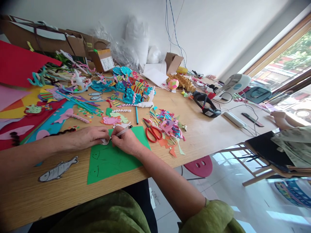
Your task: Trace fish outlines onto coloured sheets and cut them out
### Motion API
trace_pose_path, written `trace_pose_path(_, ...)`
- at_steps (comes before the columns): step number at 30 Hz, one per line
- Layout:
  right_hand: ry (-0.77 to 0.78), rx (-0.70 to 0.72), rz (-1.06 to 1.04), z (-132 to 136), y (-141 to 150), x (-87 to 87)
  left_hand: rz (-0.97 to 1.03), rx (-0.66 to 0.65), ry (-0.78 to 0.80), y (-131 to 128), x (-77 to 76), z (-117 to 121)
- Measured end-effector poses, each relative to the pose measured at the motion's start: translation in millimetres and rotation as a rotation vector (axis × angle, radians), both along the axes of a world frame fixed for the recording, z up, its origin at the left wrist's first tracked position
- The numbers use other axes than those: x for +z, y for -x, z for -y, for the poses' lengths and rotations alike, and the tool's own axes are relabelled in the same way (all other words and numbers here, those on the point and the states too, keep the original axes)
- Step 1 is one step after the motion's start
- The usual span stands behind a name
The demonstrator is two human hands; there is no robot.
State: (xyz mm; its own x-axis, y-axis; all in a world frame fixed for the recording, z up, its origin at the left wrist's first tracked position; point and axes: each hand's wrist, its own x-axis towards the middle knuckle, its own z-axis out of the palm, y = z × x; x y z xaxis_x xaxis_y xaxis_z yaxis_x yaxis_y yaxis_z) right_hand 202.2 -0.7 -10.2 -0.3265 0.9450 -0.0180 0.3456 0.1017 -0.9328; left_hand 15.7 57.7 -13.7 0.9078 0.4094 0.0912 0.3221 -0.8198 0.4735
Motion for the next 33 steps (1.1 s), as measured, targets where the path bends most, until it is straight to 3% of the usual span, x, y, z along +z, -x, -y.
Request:
trace_pose_path(14,0.038,-0.030,0.021,7,-6,6.9,-0.056,-0.019,-0.056,0,1.2,0)
trace_pose_path(33,0.067,-0.064,-0.037,6,-13,2.3,-0.092,-0.044,-0.093,0,1.8,0)
